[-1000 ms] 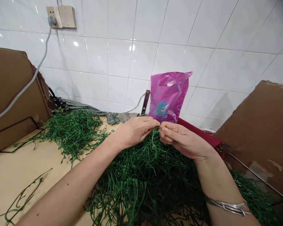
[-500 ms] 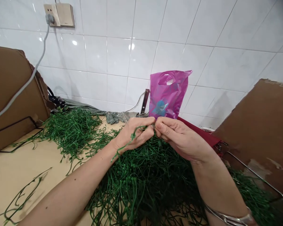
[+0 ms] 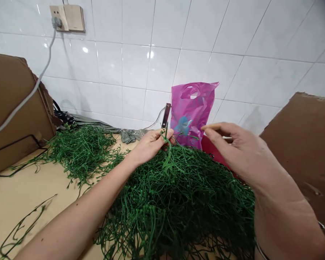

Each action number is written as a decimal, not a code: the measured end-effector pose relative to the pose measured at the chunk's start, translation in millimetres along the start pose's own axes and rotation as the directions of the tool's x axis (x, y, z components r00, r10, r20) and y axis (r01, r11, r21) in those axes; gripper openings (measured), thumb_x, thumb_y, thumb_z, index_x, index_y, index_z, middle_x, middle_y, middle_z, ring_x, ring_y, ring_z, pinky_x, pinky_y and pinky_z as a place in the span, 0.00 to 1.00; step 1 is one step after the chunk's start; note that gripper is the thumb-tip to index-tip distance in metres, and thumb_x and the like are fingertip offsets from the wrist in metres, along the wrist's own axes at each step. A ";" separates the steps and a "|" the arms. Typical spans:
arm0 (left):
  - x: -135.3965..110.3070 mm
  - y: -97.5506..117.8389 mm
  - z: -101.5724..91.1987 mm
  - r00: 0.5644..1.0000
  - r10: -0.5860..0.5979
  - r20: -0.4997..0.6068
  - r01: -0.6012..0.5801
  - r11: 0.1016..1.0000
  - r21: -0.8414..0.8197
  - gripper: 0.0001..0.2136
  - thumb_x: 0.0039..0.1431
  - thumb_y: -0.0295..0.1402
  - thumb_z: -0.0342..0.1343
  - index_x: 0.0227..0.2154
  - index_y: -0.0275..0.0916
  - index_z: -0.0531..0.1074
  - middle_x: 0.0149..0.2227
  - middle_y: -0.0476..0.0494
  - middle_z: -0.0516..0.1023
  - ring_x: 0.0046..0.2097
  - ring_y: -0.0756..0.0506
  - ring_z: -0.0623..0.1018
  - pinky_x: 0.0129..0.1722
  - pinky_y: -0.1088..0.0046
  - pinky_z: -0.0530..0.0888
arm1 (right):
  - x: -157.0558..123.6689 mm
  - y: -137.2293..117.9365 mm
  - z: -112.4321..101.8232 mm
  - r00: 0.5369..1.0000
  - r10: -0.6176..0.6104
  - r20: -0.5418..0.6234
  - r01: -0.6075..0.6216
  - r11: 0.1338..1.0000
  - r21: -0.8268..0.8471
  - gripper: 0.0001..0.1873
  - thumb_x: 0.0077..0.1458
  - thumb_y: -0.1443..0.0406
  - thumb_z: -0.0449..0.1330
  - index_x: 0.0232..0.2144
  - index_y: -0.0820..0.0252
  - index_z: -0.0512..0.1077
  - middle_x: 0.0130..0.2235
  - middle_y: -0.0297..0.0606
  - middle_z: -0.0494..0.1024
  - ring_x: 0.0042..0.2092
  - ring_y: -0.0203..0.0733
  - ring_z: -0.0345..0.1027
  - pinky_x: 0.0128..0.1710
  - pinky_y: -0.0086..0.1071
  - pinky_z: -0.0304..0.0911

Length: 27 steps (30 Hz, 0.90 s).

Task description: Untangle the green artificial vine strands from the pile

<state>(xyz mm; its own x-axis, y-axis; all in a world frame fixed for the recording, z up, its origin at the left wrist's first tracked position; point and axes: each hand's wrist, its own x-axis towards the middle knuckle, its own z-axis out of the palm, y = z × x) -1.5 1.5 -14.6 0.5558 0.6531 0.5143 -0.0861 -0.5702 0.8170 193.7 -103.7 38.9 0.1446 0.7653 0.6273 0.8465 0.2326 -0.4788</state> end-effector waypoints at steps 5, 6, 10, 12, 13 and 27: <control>-5.1 1.3 10.1 0.999 0.037 0.031 -0.043 0.976 0.214 0.21 0.68 0.47 0.44 0.26 0.39 0.69 0.24 0.51 0.65 0.28 0.50 0.66 0.29 0.73 0.63 | -9.5 -25.6 23.3 0.982 -0.168 0.089 0.156 0.979 0.132 0.09 0.62 0.59 0.59 0.41 0.55 0.75 0.42 0.41 0.80 0.42 0.47 0.72 0.43 0.39 0.64; -5.8 1.3 11.6 0.999 0.039 0.034 -0.046 0.973 0.225 0.22 0.68 0.48 0.43 0.25 0.39 0.68 0.23 0.52 0.65 0.27 0.50 0.66 0.29 0.73 0.63 | -10.7 -26.5 27.8 0.970 -0.188 0.156 0.167 0.976 0.142 0.08 0.62 0.59 0.60 0.41 0.55 0.74 0.42 0.41 0.80 0.42 0.47 0.72 0.43 0.39 0.64; -7.5 5.6 13.9 0.999 -0.005 0.054 -0.008 0.970 0.242 0.26 0.70 0.49 0.38 0.23 0.38 0.68 0.22 0.50 0.68 0.27 0.49 0.69 0.31 0.72 0.66 | -13.3 -21.0 39.8 0.951 -0.230 0.209 0.223 0.973 0.056 0.09 0.65 0.60 0.54 0.35 0.56 0.71 0.36 0.43 0.79 0.36 0.46 0.70 0.38 0.40 0.63; -7.9 8.1 13.2 0.998 0.025 0.056 -0.041 0.955 0.293 0.26 0.70 0.46 0.38 0.23 0.38 0.69 0.23 0.49 0.68 0.27 0.49 0.69 0.31 0.71 0.65 | -14.3 -18.9 43.2 0.947 -0.254 0.198 0.261 0.965 -0.013 0.13 0.67 0.61 0.51 0.31 0.56 0.71 0.34 0.44 0.77 0.34 0.47 0.68 0.37 0.41 0.61; -8.0 8.6 12.9 0.998 0.055 0.037 -0.064 0.941 0.333 0.25 0.70 0.45 0.38 0.22 0.39 0.67 0.22 0.50 0.67 0.27 0.49 0.68 0.31 0.71 0.63 | -14.7 -18.9 44.9 0.943 -0.262 0.204 0.272 0.962 -0.024 0.13 0.67 0.62 0.51 0.31 0.55 0.71 0.33 0.45 0.77 0.34 0.48 0.68 0.38 0.42 0.60; 2.2 23.1 44.3 0.895 -0.422 -0.143 0.180 0.636 -0.751 0.22 0.73 0.40 0.41 0.20 0.41 0.51 0.21 0.54 0.55 0.23 0.53 0.63 0.32 0.75 0.71 | -5.4 -16.6 59.2 0.911 -0.388 0.142 0.272 0.821 0.502 0.11 0.66 0.61 0.52 0.32 0.54 0.70 0.34 0.35 0.74 0.39 0.41 0.65 0.44 0.35 0.61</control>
<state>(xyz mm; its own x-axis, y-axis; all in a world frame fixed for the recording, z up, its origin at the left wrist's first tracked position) 34.4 -32.3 -6.1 0.4157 0.8966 0.1528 -0.5755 0.1293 0.8075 148.6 -76.1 7.1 -0.2697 0.6915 0.6701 0.4775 0.7004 -0.5306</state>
